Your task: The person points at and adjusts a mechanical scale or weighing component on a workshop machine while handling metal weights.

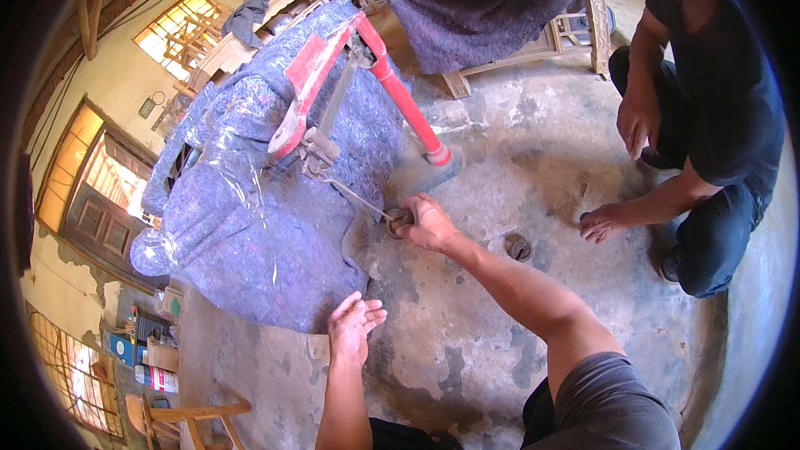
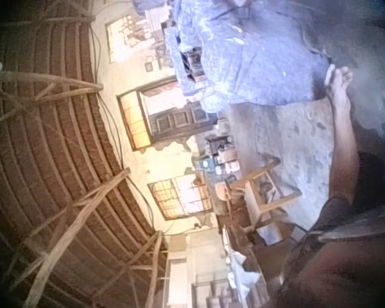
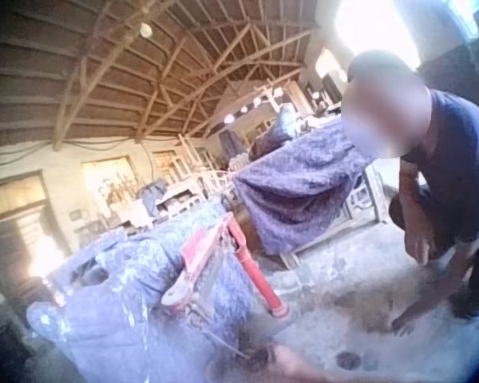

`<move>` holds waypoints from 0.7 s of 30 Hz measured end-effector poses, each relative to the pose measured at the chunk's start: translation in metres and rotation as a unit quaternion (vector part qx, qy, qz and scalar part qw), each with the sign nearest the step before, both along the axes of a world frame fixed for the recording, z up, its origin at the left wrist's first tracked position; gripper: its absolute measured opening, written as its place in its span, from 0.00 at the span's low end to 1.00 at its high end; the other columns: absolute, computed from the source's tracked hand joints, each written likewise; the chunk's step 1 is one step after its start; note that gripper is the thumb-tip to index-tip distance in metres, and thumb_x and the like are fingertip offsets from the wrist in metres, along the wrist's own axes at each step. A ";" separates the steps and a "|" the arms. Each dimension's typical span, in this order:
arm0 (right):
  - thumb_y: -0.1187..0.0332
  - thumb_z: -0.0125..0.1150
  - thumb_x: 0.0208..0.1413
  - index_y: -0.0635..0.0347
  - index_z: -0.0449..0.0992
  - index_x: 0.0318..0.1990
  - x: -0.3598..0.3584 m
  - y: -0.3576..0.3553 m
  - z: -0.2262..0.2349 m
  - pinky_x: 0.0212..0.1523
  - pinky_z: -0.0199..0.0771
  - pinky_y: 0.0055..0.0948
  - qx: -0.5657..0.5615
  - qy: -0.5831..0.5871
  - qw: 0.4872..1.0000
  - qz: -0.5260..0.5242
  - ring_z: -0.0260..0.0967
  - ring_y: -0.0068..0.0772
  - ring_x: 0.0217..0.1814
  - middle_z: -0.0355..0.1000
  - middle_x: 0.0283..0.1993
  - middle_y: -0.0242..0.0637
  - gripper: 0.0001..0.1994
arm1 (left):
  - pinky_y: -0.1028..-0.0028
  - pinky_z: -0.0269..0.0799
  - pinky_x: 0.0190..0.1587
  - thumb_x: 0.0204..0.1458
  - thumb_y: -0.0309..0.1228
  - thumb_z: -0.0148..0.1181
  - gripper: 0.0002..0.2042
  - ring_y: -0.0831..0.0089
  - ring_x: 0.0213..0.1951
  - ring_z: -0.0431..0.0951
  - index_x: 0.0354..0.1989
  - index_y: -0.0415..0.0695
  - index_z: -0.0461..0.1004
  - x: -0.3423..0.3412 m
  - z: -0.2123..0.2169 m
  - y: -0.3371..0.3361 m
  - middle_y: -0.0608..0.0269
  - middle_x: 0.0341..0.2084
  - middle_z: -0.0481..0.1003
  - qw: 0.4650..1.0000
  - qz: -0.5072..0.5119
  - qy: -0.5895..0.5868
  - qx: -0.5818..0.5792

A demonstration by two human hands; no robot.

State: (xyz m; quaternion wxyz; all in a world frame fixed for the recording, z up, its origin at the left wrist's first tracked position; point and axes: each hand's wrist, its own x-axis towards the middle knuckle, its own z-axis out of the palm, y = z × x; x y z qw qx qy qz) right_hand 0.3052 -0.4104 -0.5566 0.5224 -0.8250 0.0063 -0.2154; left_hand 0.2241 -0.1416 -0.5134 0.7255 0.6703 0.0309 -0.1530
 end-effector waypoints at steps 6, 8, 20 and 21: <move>0.63 0.72 0.40 0.65 0.77 0.43 -0.020 -0.027 0.013 0.53 0.71 0.40 0.054 0.048 0.996 -0.061 0.71 0.51 0.50 0.73 0.48 0.51 0.22 | 0.55 0.77 0.46 0.63 0.33 0.52 0.19 0.54 0.40 0.81 0.60 0.39 0.65 0.003 -0.001 0.000 0.45 0.42 0.78 0.988 -0.044 0.036 -0.141; 0.64 0.72 0.39 0.65 0.78 0.42 -0.031 -0.026 0.019 0.52 0.72 0.40 0.032 0.030 0.998 -0.042 0.73 0.50 0.49 0.74 0.48 0.51 0.21 | 0.52 0.76 0.47 0.64 0.38 0.50 0.19 0.51 0.43 0.80 0.59 0.43 0.66 0.002 -0.002 -0.003 0.45 0.44 0.78 0.967 -0.084 0.065 -0.231; 0.67 0.69 0.48 0.64 0.69 0.59 -0.075 0.024 0.112 0.67 0.61 0.39 0.067 -0.044 0.984 0.160 0.60 0.47 0.70 0.64 0.64 0.52 0.29 | 0.69 0.67 0.22 0.64 0.45 0.48 0.17 0.54 0.28 0.74 0.45 0.45 0.76 -0.008 0.002 -0.040 0.48 0.34 0.76 0.914 -0.076 0.212 -0.336; 0.67 0.68 0.49 0.63 0.66 0.62 -0.065 0.021 0.117 0.68 0.59 0.39 0.086 -0.070 0.988 0.109 0.59 0.47 0.70 0.63 0.66 0.53 0.31 | 0.68 0.67 0.22 0.64 0.44 0.49 0.16 0.53 0.29 0.75 0.45 0.45 0.76 -0.009 0.003 -0.039 0.47 0.33 0.76 0.915 -0.077 0.209 -0.335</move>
